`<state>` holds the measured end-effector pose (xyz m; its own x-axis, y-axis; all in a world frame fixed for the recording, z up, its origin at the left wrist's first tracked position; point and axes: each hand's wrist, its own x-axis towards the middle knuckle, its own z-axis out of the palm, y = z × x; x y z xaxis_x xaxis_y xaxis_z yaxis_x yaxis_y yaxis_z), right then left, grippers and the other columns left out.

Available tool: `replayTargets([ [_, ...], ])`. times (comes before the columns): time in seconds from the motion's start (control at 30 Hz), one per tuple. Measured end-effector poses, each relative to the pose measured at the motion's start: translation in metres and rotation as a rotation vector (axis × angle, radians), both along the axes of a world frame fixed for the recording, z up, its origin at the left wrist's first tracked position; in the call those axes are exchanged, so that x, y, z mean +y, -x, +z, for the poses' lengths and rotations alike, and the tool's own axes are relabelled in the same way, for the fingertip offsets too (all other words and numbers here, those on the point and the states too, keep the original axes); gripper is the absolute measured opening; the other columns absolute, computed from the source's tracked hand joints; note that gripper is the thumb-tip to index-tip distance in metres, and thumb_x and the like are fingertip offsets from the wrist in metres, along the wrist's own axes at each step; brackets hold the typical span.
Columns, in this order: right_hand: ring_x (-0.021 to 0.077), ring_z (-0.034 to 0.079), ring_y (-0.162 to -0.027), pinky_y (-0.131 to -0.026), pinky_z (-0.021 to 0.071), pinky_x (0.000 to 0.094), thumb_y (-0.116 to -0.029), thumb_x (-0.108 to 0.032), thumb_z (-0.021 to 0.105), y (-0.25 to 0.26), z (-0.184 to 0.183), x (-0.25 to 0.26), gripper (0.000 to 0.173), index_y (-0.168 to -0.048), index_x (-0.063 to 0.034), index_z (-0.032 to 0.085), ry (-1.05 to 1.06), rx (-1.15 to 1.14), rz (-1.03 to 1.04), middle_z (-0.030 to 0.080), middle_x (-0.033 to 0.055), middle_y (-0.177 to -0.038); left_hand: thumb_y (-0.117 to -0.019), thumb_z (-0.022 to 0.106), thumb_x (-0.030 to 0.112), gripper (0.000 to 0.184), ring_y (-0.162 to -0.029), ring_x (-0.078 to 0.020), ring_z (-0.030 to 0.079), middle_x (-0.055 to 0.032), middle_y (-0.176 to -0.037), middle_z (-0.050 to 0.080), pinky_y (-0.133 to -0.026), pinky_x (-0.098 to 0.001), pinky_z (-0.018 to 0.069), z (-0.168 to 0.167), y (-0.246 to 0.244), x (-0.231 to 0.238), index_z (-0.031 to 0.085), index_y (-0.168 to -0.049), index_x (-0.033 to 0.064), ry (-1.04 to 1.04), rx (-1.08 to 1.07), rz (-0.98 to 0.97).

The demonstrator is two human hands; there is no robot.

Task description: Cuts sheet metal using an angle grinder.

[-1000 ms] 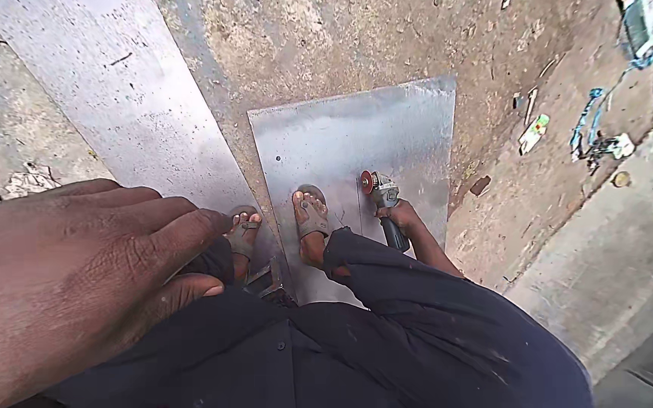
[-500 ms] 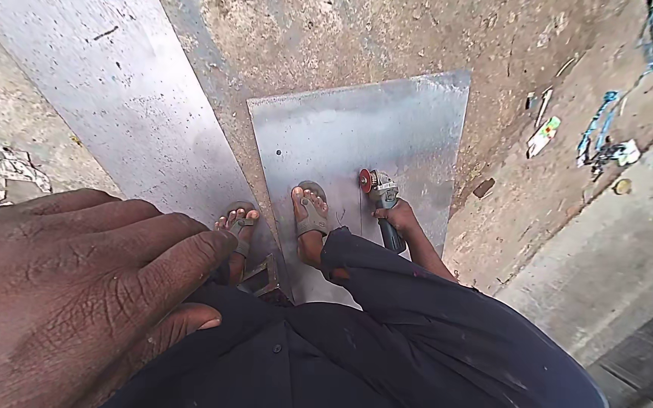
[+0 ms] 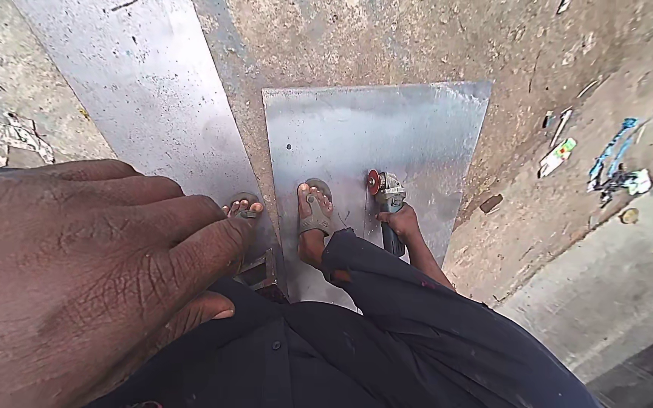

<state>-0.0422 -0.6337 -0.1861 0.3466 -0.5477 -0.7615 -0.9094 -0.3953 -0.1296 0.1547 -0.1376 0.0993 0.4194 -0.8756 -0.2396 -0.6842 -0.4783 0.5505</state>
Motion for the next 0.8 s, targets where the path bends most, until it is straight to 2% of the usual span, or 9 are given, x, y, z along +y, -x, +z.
replayTargets([
  [0.17,0.0352,0.069,-0.084,-0.074,0.0558,0.0601,-0.0658,-0.021,0.091,0.004,-0.002,0.001,0.061,-0.117,-0.0034,0.063,-0.003,-0.008,-0.011,0.07,0.02,-0.095,-0.0921,0.056,0.054,0.049,-0.081,-0.0251,0.065,-0.0031,-0.09,0.067,-0.072,-0.0469,0.0486,0.003,0.0,-0.007,0.071,-0.118,0.0146,-0.002,-0.009,-0.01],
  [0.33,0.036,0.069,-0.086,-0.076,0.0555,0.0617,-0.0664,-0.021,0.091,0.001,-0.004,0.003,0.061,-0.117,-0.003,0.063,0.006,-0.04,0.003,0.07,0.0205,-0.097,-0.0921,0.057,0.056,0.053,-0.086,-0.0263,0.067,-0.0041,-0.094,0.069,-0.075,-0.0472,0.0502,0.003,0.0,-0.006,0.07,-0.121,0.0135,-0.013,0.001,-0.002],
  [0.5,0.0371,0.069,-0.089,-0.078,0.055,0.0628,-0.066,-0.022,0.092,-0.002,-0.004,0.003,0.061,-0.117,-0.0026,0.064,0.025,-0.023,0.033,0.07,0.021,-0.098,-0.0925,0.056,0.06,0.055,-0.083,-0.0241,0.066,-0.0027,-0.093,0.068,-0.07,-0.0439,0.0487,0.007,-0.005,-0.008,0.07,-0.121,0.0151,-0.059,-0.013,-0.039],
  [0.63,0.0372,0.069,-0.09,-0.078,0.0554,0.0618,-0.0671,-0.02,0.092,-0.002,-0.003,0.004,0.063,-0.12,-0.0034,0.062,0.021,-0.017,0.008,0.07,0.0213,-0.1,-0.0937,0.054,0.06,0.058,-0.085,-0.0249,0.067,-0.0025,-0.095,0.068,-0.074,-0.0452,0.051,0.01,-0.007,-0.008,0.067,-0.128,0.0144,-0.056,-0.009,-0.068],
  [0.73,0.0344,0.069,-0.087,-0.078,0.0562,0.059,-0.0667,-0.018,0.092,-0.003,-0.004,0.005,0.061,-0.118,-0.0026,0.063,0.01,-0.039,0.004,0.071,0.0202,-0.097,-0.0944,0.055,0.058,0.053,-0.088,-0.0237,0.067,-0.0008,-0.097,0.068,-0.073,-0.0438,0.0509,0.015,-0.01,-0.009,0.067,-0.125,0.0173,-0.082,0.0,-0.071],
  [0.8,0.0338,0.07,-0.09,-0.081,0.0565,0.0585,-0.0661,-0.016,0.092,-0.005,-0.003,0.007,0.062,-0.119,-0.002,0.063,0.009,-0.034,-0.004,0.071,0.0204,-0.099,-0.0943,0.053,0.059,0.051,-0.086,-0.0223,0.066,0.001,-0.096,0.068,-0.071,-0.0429,0.0503,0.014,-0.009,-0.007,0.068,-0.123,0.02,-0.082,-0.02,-0.066],
])
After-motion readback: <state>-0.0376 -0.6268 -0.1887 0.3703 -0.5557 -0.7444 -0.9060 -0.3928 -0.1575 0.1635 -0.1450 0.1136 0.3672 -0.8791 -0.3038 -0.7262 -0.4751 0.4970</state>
